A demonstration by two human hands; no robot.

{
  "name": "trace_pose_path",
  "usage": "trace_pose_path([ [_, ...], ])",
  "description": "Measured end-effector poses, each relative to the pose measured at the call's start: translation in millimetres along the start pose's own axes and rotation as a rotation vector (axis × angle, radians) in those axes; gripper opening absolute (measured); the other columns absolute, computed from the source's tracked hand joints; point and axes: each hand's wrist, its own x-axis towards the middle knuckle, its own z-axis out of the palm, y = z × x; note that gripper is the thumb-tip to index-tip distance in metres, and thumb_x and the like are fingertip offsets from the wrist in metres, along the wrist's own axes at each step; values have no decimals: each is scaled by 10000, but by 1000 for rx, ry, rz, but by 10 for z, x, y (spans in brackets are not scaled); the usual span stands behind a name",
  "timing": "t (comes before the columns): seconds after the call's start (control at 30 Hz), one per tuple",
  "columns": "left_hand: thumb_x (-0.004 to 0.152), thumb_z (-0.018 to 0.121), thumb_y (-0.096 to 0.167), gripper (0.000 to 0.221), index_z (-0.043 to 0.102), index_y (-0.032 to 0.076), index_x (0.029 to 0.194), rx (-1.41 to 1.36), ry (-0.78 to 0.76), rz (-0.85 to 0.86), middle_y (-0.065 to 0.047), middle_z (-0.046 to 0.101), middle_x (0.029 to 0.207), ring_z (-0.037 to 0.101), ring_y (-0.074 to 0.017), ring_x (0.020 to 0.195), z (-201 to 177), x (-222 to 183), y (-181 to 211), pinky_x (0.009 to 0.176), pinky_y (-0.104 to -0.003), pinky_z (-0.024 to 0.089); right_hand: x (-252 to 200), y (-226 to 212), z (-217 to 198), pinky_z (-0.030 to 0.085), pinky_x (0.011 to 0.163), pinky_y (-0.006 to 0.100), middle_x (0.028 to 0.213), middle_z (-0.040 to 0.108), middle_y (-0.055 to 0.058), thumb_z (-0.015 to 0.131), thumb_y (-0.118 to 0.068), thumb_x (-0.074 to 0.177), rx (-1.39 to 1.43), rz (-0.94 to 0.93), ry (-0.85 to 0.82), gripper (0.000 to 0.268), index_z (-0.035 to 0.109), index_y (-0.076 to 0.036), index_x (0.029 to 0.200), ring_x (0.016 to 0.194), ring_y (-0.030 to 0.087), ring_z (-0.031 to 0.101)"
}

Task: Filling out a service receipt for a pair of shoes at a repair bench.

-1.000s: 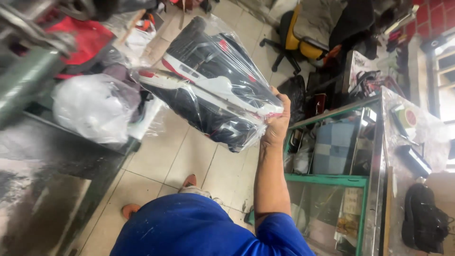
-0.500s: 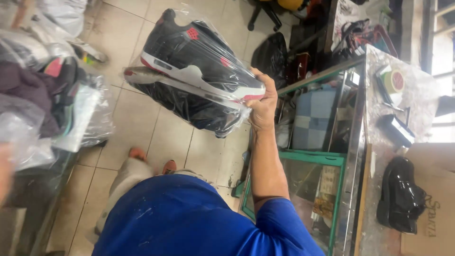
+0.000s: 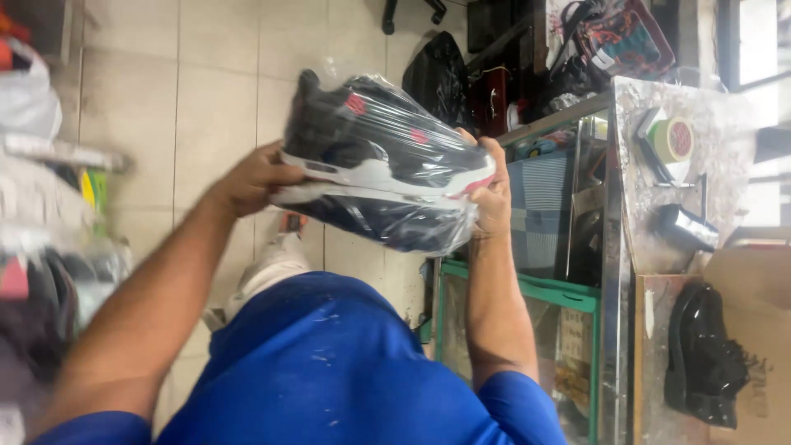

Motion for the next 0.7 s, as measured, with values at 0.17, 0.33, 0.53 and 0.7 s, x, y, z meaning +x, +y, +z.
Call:
trace_pose_path([
  [0.17, 723, 886, 100, 426, 707, 102, 1110, 140, 36, -62, -96, 707, 913, 721, -208, 795, 214, 1349, 266, 626, -306, 596, 498, 0, -796, 457, 1164, 603, 1509, 551, 217, 671, -316, 965, -59, 207, 243, 630, 456, -145, 1532, 1372, 387, 577],
  [0.33, 662, 973, 100, 484, 751, 128, 1091, 226, -53, -147, -100, 729, 914, 752, -215, 819, 708, 2248, 626, 650, -348, 627, 682, -31, -1344, 452, 1186, 513, 1301, 719, 165, 581, -448, 1025, -33, 212, 598, 491, 662, -92, 1353, 1238, 270, 683],
  [0.53, 643, 993, 81, 530, 753, 125, 1113, 303, -151, -169, -109, 737, 959, 746, -237, 888, 1160, 3207, 850, 692, -355, 654, 1138, -147, -1753, 461, 1172, 591, 1262, 722, 231, 640, -465, 954, 160, 108, 739, 552, 697, -39, 1301, 1195, 407, 706],
  [0.7, 666, 981, 82, 730, 658, 126, 1319, 617, -281, -127, -145, 689, 1105, 686, -266, 955, 1296, 4180, 898, 622, -354, 618, 1104, -169, -2615, 556, 460, 274, 747, 716, 176, 510, -440, 981, -27, 122, 696, 460, 744, -52, 1053, 458, 221, 634],
])
